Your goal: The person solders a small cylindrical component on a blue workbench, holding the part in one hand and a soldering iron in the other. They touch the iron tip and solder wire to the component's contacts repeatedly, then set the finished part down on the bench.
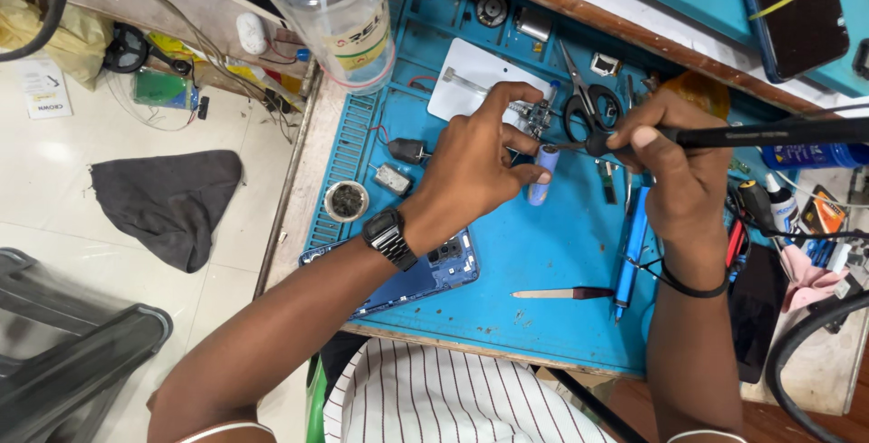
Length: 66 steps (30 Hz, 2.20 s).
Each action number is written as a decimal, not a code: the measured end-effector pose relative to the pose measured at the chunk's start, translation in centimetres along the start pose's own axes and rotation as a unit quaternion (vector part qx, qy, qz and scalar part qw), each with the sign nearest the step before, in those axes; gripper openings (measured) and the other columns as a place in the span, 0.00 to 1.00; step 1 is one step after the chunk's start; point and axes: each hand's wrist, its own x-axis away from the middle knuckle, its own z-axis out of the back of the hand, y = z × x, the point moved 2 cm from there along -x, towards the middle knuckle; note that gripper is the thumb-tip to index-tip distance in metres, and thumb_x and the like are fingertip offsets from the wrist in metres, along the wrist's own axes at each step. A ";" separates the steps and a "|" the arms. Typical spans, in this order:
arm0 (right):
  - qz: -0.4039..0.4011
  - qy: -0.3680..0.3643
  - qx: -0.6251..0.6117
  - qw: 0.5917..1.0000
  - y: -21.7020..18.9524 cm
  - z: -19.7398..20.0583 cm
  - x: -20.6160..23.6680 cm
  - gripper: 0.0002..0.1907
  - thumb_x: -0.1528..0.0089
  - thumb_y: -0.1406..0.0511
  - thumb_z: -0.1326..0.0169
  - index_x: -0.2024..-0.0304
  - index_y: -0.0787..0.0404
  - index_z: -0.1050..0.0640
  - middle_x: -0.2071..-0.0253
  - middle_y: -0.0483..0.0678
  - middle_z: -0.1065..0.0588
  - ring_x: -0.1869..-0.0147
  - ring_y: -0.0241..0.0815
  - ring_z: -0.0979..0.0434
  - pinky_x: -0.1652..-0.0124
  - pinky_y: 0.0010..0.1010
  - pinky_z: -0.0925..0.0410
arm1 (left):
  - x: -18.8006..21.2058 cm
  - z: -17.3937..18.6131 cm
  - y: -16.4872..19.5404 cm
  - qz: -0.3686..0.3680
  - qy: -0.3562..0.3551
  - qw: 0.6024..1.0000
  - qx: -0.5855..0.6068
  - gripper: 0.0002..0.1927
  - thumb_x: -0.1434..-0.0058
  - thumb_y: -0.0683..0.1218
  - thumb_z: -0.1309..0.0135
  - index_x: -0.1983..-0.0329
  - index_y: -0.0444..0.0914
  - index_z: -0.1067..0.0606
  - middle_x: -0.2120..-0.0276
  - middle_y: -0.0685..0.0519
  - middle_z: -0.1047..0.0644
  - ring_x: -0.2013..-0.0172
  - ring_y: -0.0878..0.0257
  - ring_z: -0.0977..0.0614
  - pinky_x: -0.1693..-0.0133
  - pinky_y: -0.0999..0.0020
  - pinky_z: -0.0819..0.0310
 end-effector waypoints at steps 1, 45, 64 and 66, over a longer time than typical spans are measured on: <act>0.006 0.003 0.001 1.000 0.0 -0.1 0.0 0.15 0.30 0.63 0.52 0.66 0.69 0.25 0.74 0.47 0.30 0.74 0.30 0.38 0.71 0.22 0.44 | 0.0 0.0 -0.1 -0.002 0.001 1.000 -0.001 0.39 0.53 0.41 0.27 0.39 0.40 0.35 0.67 0.50 0.14 0.74 0.62 0.14 0.70 0.67 0.22; 0.031 0.086 -0.073 0.993 1.5 0.1 0.7 0.16 0.27 0.63 0.50 0.65 0.70 0.27 0.67 0.53 0.25 0.76 0.31 0.37 0.72 0.21 0.41 | 0.0 -0.2 -0.9 -0.006 0.001 1.000 -0.009 0.42 0.53 0.42 0.28 0.37 0.40 0.37 0.66 0.50 0.14 0.72 0.59 0.13 0.69 0.66 0.21; 0.019 0.054 -0.053 0.997 2.1 -0.1 0.5 0.15 0.29 0.63 0.52 0.67 0.69 0.26 0.70 0.52 0.26 0.76 0.31 0.36 0.74 0.21 0.42 | 0.1 -0.1 -0.9 -0.004 -0.002 1.000 -0.003 0.42 0.52 0.42 0.28 0.37 0.40 0.37 0.66 0.50 0.14 0.73 0.60 0.14 0.70 0.66 0.22; 0.017 0.055 -0.054 0.997 2.0 -0.1 0.5 0.15 0.29 0.63 0.52 0.67 0.69 0.27 0.70 0.52 0.26 0.76 0.31 0.36 0.74 0.21 0.42 | 0.1 -0.1 -0.9 -0.003 -0.003 1.000 -0.002 0.41 0.52 0.41 0.28 0.37 0.40 0.37 0.66 0.50 0.14 0.73 0.60 0.13 0.69 0.66 0.22</act>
